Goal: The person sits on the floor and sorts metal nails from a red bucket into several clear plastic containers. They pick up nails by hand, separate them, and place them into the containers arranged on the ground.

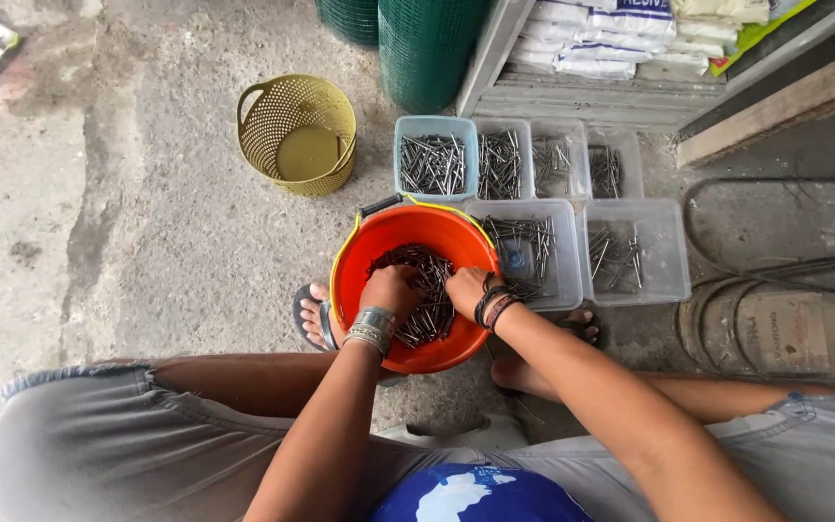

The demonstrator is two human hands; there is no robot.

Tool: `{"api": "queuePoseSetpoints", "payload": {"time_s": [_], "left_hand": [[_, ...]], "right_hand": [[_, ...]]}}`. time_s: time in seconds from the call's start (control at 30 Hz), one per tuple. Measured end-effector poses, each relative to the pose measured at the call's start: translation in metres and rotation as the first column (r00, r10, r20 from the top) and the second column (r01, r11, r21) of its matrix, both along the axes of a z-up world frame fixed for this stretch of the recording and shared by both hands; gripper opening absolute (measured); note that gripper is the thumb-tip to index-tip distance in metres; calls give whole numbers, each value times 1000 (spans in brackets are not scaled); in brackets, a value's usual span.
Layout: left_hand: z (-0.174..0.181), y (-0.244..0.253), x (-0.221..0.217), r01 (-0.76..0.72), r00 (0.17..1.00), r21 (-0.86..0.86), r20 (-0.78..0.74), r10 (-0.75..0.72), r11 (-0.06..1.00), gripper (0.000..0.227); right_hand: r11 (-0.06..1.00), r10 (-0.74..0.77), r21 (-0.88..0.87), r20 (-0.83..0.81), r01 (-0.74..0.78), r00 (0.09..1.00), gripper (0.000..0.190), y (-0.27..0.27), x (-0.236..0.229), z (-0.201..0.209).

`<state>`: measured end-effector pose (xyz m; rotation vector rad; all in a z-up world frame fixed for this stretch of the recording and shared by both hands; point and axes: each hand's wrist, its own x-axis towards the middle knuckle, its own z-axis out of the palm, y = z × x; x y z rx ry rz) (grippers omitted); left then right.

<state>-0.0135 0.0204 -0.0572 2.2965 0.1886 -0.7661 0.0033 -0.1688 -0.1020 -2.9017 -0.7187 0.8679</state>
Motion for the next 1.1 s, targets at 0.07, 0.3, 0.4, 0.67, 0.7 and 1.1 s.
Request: {"api": "queuePoseSetpoints", "payload": {"time_s": [0.07,0.3,0.4,0.67,0.7,1.1], "left_hand": [[-5,-2,1,7,1000,-21,1,-7,1000,39],[19,-12,-13,111,994,-260,17,-110,959,32],[24,-10,-4,69,997,-255,42,-60,964,23],[-3,12,2,-232,971,-386,-45,233,893,23],[-4,12,3,-301,952,-445,-84,295,844,21],[43,14,-1,-547,822,-643,-290,490,536,24]], "right_hand": [[1000,14,-18,-29,-14,999,25,-1,-4,5],[973,-104,193,-138,130,985,13,-6,13,91],[900,-239,323,-192,291,952,11,3,19,139],[966,-200,204,185,162,962,17,-11,-3,-6],[1000,-4,-16,289,9,957,21,-9,-12,-30],[893,-290,344,-48,288,956,12,1,4,15]]}}
